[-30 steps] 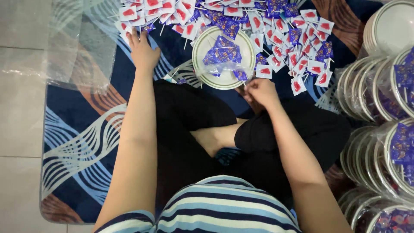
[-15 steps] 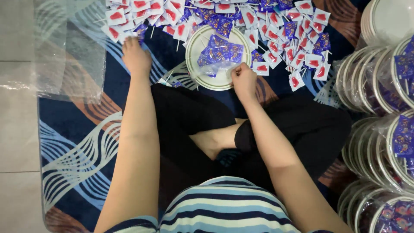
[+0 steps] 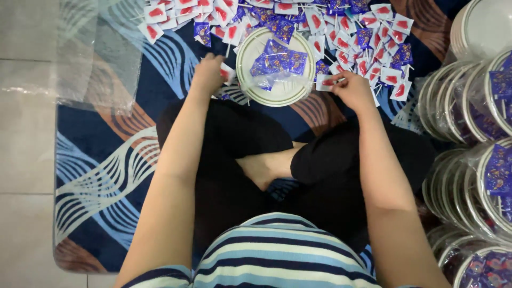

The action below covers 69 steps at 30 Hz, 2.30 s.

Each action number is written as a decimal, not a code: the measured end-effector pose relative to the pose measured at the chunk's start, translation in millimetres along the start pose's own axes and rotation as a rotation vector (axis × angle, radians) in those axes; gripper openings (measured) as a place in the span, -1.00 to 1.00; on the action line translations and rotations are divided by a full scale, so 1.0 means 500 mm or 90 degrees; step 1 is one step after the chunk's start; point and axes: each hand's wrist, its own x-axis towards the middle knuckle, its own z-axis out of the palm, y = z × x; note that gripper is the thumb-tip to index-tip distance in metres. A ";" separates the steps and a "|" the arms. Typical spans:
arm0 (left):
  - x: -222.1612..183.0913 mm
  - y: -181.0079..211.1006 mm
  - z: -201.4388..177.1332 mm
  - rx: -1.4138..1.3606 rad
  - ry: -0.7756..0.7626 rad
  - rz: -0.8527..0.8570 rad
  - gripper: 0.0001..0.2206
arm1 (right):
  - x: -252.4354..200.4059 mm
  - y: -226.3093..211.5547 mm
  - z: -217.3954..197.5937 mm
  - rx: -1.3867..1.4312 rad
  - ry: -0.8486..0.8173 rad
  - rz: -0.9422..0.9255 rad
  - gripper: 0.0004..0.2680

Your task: Packing small sachets into plastic-wrapped plates and stacking them

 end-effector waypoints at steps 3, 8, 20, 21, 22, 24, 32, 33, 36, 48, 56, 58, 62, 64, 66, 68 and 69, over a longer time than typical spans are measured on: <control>-0.015 0.021 0.012 0.120 -0.100 -0.012 -0.42 | 0.029 0.071 0.048 -0.053 0.046 -0.027 -0.81; -0.038 0.041 -0.028 0.161 -0.044 -0.025 -0.66 | 0.046 0.067 0.098 -0.036 0.090 -0.123 -0.84; -0.106 0.207 -0.178 -0.905 0.028 -0.239 -0.66 | -0.057 -0.185 0.231 0.178 0.086 -0.291 -0.82; -0.093 0.202 -0.142 -0.841 0.061 -0.209 -0.69 | -0.055 -0.201 0.258 0.182 0.103 -0.298 -0.75; -0.095 0.206 -0.141 -0.841 0.061 -0.210 -0.69 | -0.048 -0.209 0.275 0.183 0.102 -0.298 -0.75; -0.095 0.218 -0.138 -0.834 0.012 -0.214 -0.65 | -0.034 -0.220 0.307 0.094 0.137 -0.322 -0.72; -0.059 0.196 -0.111 -0.760 0.023 -0.115 -0.84 | -0.020 -0.198 0.270 0.042 0.104 -0.253 -0.85; -0.049 0.188 -0.119 -0.722 0.057 -0.144 -0.93 | -0.019 -0.190 0.250 0.044 0.082 -0.239 -0.84; -0.017 0.108 -0.068 -0.351 0.254 -0.130 -0.84 | -0.048 -0.172 0.129 0.019 -0.077 -0.220 -0.79; 0.019 0.095 -0.053 -0.213 0.096 -0.226 -0.79 | 0.002 -0.084 0.241 -0.180 0.172 -0.208 -0.77; 0.058 0.019 -0.014 -0.366 0.132 -0.256 -0.92 | -0.008 -0.089 0.302 -0.200 0.181 -0.399 -0.74; 0.045 0.023 -0.035 -0.406 0.137 -0.241 -0.96 | -0.004 -0.083 0.313 -0.261 0.183 -0.408 -0.71; -0.006 0.081 -0.129 -0.513 0.131 -0.222 -0.93 | 0.001 -0.084 0.277 -0.178 0.105 -0.359 -0.71; -0.031 0.108 -0.156 -0.515 0.146 -0.189 -0.94 | -0.014 -0.091 0.226 -0.102 0.049 -0.338 -0.73; -0.060 0.138 -0.173 -0.451 0.169 -0.011 -0.90 | -0.037 -0.090 0.168 0.004 0.104 -0.229 -0.83; -0.085 0.179 -0.195 -0.445 0.087 0.056 -0.92 | -0.038 -0.064 0.108 0.039 0.158 -0.223 -0.85; -0.099 0.203 -0.204 -0.439 0.002 0.122 -0.93 | -0.043 -0.047 0.077 0.073 0.212 -0.212 -0.85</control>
